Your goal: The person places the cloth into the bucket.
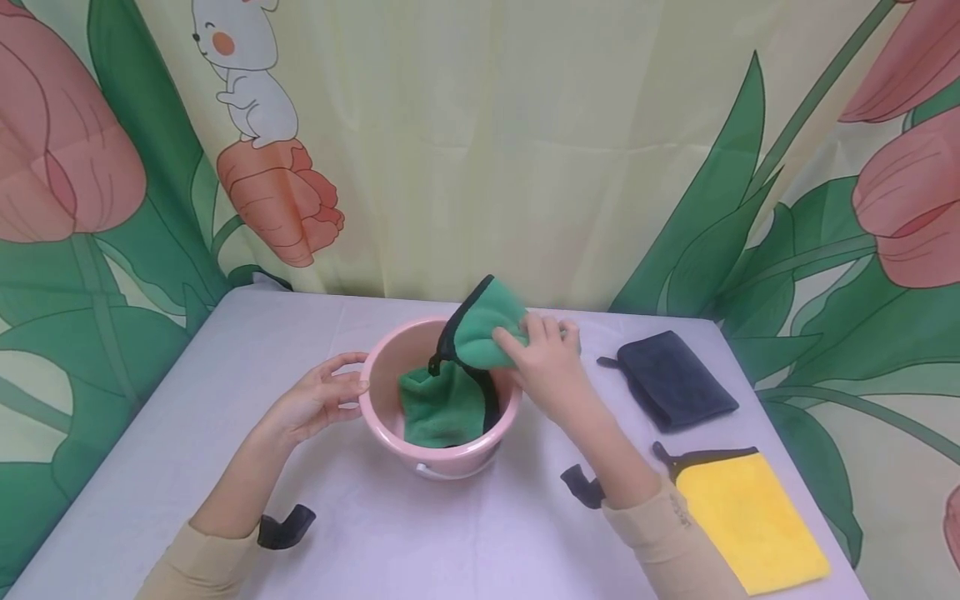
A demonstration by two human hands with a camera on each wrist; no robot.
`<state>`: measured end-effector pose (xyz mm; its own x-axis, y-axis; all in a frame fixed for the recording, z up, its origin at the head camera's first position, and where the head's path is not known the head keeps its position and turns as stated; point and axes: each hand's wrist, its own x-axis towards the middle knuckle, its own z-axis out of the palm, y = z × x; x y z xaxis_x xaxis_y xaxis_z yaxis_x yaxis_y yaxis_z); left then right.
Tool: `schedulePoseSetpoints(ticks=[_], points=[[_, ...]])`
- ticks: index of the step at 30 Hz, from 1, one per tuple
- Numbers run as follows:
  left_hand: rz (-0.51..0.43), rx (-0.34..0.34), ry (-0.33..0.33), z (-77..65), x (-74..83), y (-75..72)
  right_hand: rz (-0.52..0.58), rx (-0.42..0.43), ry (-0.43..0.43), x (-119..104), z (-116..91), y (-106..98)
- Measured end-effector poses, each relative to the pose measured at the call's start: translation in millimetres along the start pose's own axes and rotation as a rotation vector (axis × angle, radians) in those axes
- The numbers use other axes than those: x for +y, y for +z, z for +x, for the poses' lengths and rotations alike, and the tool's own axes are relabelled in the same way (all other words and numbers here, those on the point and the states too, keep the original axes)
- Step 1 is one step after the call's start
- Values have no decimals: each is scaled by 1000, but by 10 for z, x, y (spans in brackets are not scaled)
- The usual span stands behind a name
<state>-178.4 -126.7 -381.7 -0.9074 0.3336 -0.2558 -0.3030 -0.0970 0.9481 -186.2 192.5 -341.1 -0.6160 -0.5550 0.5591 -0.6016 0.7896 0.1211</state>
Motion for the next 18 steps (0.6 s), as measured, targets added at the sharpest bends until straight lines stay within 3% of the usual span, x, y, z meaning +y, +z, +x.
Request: schedulePoseSetpoints(ticks=[9,18], points=[[-36,-3,4,-13,7,12,-5,-51,-116,-209,121,-36],[23,30,-6,-7,-3,12,2,-141,-196,-352,204,13]])
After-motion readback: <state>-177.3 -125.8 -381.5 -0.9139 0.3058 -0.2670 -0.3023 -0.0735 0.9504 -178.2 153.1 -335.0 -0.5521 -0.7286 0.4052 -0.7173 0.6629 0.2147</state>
